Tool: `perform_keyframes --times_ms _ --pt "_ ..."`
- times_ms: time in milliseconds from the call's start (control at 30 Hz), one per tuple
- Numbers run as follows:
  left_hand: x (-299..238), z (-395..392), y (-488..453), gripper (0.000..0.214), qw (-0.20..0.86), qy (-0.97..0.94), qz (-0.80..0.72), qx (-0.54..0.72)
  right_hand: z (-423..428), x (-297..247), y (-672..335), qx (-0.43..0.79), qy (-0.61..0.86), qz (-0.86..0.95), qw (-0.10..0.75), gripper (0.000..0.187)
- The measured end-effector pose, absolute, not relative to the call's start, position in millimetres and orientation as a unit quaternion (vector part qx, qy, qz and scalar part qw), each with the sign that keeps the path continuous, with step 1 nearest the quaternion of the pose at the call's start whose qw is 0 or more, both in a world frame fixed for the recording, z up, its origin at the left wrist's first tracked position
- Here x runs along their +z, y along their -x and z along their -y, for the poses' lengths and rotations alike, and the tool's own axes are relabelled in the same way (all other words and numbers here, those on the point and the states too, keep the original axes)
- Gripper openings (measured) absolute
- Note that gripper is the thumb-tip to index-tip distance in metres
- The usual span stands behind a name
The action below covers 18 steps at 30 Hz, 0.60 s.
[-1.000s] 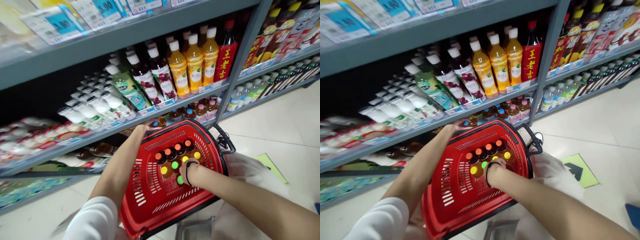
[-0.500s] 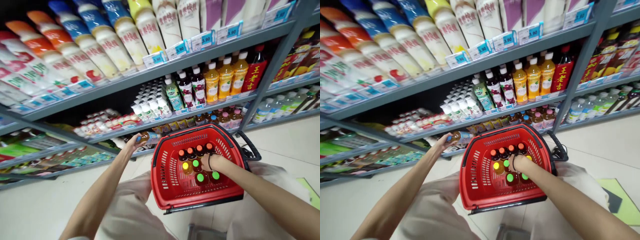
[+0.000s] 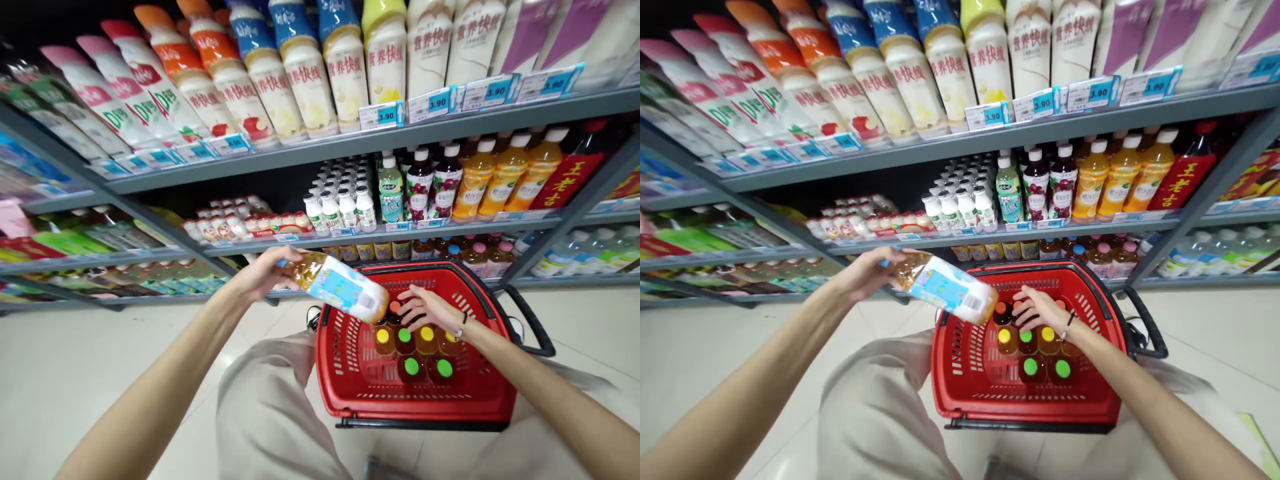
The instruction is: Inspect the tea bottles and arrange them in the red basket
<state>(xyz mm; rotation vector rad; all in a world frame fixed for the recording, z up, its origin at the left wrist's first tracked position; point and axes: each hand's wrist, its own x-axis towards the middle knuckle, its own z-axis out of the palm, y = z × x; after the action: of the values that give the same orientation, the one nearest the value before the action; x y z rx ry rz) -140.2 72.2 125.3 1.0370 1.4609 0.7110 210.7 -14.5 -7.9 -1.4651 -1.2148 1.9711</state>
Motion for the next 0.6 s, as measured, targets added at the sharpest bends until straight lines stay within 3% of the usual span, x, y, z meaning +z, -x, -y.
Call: perform_keyframes --times_ms 67,167,300,367,500,600 --pt "122 -74 103 0.039 0.619 -0.479 -0.571 0.250 19 -4 -206 0.805 0.441 0.341 0.203 0.078" --pt "107 -76 53 0.050 0.641 -0.550 -0.504 0.182 30 -4 -194 0.862 0.382 0.310 0.125 0.102" --pt "80 -68 16 0.054 0.582 -0.604 -0.473 0.270 37 -8 -177 0.770 0.505 0.253 0.298 0.085" --pt "68 -59 10 0.055 0.579 -0.613 -0.440 0.309 35 -6 -172 0.747 0.525 0.238 0.331 0.082" --pt "55 -42 7 0.085 0.584 -0.652 -0.381 0.298 32 2 -169 0.744 0.562 0.242 0.268 0.094" --pt "55 -29 6 0.087 0.516 -0.726 -0.361 0.276 33 -4 -171 0.723 0.551 0.366 0.200 0.104"
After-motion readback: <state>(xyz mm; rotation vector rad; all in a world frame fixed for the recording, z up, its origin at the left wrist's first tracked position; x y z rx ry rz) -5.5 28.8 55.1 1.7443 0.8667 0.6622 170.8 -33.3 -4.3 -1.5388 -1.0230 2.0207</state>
